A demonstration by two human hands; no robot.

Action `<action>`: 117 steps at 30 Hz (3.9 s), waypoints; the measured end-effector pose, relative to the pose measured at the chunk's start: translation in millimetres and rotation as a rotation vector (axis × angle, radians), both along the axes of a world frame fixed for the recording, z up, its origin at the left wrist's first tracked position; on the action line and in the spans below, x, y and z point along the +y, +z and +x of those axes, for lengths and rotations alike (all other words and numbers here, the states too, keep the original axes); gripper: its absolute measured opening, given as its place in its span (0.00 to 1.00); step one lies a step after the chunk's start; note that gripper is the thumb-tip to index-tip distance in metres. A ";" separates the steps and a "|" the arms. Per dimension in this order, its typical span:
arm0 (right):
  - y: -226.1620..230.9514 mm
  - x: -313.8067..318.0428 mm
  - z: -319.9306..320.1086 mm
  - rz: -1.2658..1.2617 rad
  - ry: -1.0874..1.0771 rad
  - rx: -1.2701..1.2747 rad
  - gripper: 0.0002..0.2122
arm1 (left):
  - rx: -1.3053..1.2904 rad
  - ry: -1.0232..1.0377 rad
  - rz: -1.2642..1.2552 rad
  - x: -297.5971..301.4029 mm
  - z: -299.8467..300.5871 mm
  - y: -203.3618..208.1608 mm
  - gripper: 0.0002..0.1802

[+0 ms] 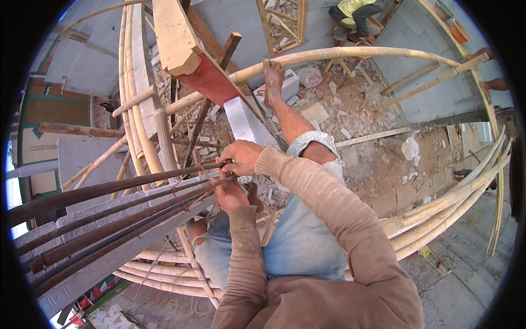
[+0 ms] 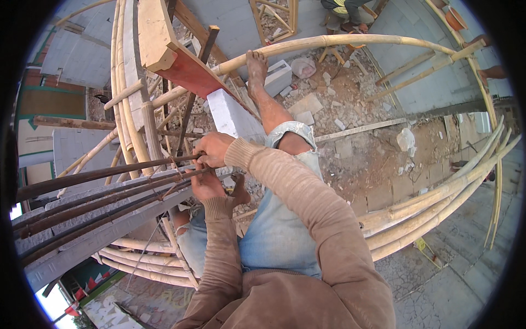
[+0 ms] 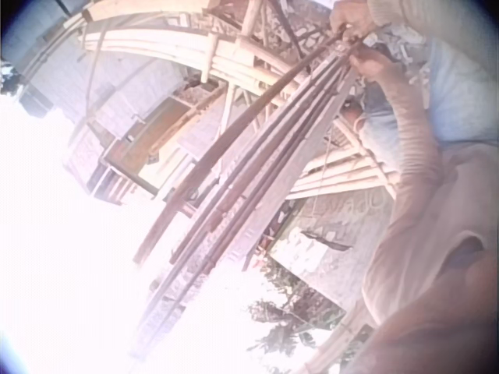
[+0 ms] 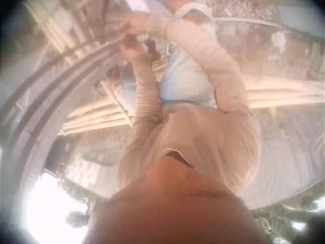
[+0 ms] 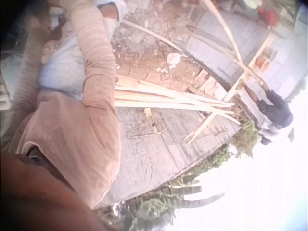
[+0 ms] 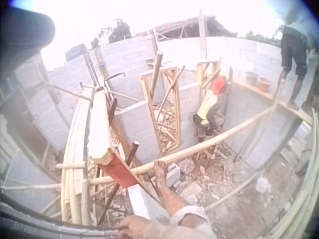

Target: The person ties metal rebar rods together using wire and a pair of pliers while perched on bamboo scaffolding.

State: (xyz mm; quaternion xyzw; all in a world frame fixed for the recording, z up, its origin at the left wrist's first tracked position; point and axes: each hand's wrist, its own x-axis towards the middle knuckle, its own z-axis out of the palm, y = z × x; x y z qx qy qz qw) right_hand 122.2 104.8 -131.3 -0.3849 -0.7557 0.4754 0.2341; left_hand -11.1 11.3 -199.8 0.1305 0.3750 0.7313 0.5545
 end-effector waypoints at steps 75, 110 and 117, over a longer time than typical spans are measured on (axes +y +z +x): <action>-9.7 -8.3 -3.2 0.521 -0.077 -0.059 0.04 | -0.133 -0.277 0.019 19.6 -19.6 -32.2 0.23; -8.8 25.7 -0.9 0.384 0.065 0.074 0.05 | -0.193 -0.249 0.122 17.3 -21.1 -31.0 0.20; 2.4 15.5 13.0 0.301 0.100 -0.015 0.08 | -0.163 -0.261 0.086 19.3 -23.7 -45.1 0.21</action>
